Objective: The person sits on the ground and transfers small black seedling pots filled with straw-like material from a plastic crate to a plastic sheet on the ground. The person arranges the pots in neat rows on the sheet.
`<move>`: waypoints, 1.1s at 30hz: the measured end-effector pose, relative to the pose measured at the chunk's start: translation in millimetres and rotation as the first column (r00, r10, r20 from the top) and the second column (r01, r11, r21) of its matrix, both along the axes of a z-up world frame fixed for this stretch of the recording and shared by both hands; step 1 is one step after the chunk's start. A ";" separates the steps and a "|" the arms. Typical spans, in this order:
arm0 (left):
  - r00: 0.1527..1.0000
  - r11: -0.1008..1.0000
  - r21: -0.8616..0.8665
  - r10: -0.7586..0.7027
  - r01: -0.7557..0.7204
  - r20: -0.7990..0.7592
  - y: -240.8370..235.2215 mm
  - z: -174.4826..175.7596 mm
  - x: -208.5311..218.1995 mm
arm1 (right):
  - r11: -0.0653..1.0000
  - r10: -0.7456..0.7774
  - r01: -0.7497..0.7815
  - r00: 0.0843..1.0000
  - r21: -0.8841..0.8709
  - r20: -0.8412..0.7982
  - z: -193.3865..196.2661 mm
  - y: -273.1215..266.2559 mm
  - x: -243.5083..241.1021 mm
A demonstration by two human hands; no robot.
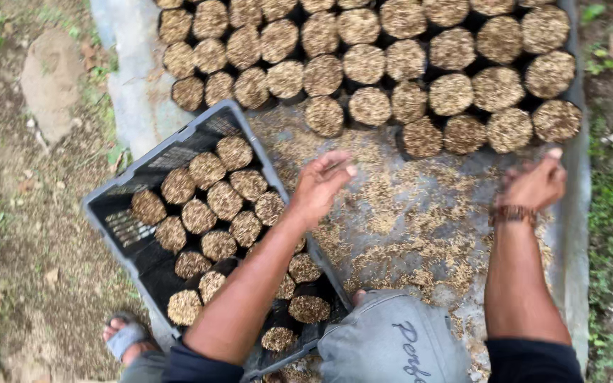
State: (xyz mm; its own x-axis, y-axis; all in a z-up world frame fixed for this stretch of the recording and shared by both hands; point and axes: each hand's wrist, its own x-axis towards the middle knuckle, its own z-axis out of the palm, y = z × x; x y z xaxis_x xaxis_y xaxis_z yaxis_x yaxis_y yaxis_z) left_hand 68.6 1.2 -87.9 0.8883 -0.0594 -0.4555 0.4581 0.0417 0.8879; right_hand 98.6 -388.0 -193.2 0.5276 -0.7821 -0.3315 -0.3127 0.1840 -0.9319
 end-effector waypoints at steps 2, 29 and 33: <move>0.992 0.994 -0.074 0.083 -0.076 0.093 41.3 12.7 -16.4 | 0.976 0.213 -0.217 0.968 0.012 0.136 12.7 47.8 -25.0; 0.775 0.420 0.651 -0.349 0.632 -0.527 260.0 69.5 -205.4 | -0.999 0.008 -0.024 -0.825 0.021 -0.564 69.8 360.0 -144.3; 0.842 0.503 0.676 -0.336 0.538 -0.421 261.3 62.2 -216.4 | -0.980 0.193 -0.194 -0.839 -0.051 -0.509 136.6 361.3 -113.4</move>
State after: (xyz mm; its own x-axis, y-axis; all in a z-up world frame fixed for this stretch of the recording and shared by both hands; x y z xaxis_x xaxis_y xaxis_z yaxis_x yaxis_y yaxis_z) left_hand -147.7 262.5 -25.7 0.7236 0.0341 -0.6894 0.3944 -0.8401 0.3724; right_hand -14.8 -26.6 -56.6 -0.1228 0.8495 -0.5131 0.7004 -0.2920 -0.6512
